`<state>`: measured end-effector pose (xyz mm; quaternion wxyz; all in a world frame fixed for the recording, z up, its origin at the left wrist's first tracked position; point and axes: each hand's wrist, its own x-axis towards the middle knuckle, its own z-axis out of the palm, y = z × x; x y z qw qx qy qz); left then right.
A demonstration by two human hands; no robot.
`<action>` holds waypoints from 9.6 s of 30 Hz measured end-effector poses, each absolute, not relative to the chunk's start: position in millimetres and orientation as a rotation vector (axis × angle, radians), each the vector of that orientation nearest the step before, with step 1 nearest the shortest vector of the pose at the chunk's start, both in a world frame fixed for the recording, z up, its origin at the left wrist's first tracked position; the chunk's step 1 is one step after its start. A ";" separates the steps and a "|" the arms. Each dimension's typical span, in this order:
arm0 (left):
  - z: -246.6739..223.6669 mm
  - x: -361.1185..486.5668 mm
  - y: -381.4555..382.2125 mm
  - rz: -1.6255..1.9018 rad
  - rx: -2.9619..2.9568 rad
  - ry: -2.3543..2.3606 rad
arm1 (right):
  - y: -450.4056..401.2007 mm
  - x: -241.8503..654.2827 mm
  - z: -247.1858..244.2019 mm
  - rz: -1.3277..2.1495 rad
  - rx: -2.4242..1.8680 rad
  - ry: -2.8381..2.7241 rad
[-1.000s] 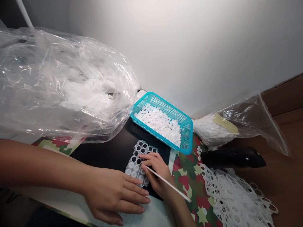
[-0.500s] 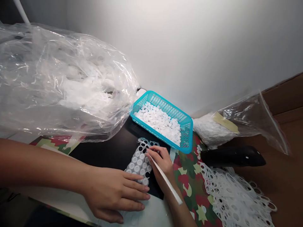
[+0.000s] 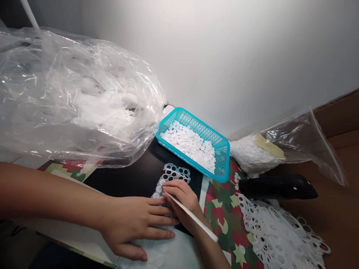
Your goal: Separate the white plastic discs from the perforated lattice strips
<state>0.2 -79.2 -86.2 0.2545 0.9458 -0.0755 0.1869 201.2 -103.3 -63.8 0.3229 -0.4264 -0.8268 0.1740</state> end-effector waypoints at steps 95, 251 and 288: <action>-83.9 -4.5 -82.7 0.440 2.509 -0.159 | -113.5 211.8 -65.3 0.418 -1.320 -2.163; -80.8 -5.7 -81.7 0.427 2.508 -0.150 | -119.8 253.3 -35.6 0.471 -1.271 -2.359; -80.9 -5.7 -81.2 0.451 2.569 -0.152 | -125.4 236.1 -52.9 0.117 -1.561 -1.912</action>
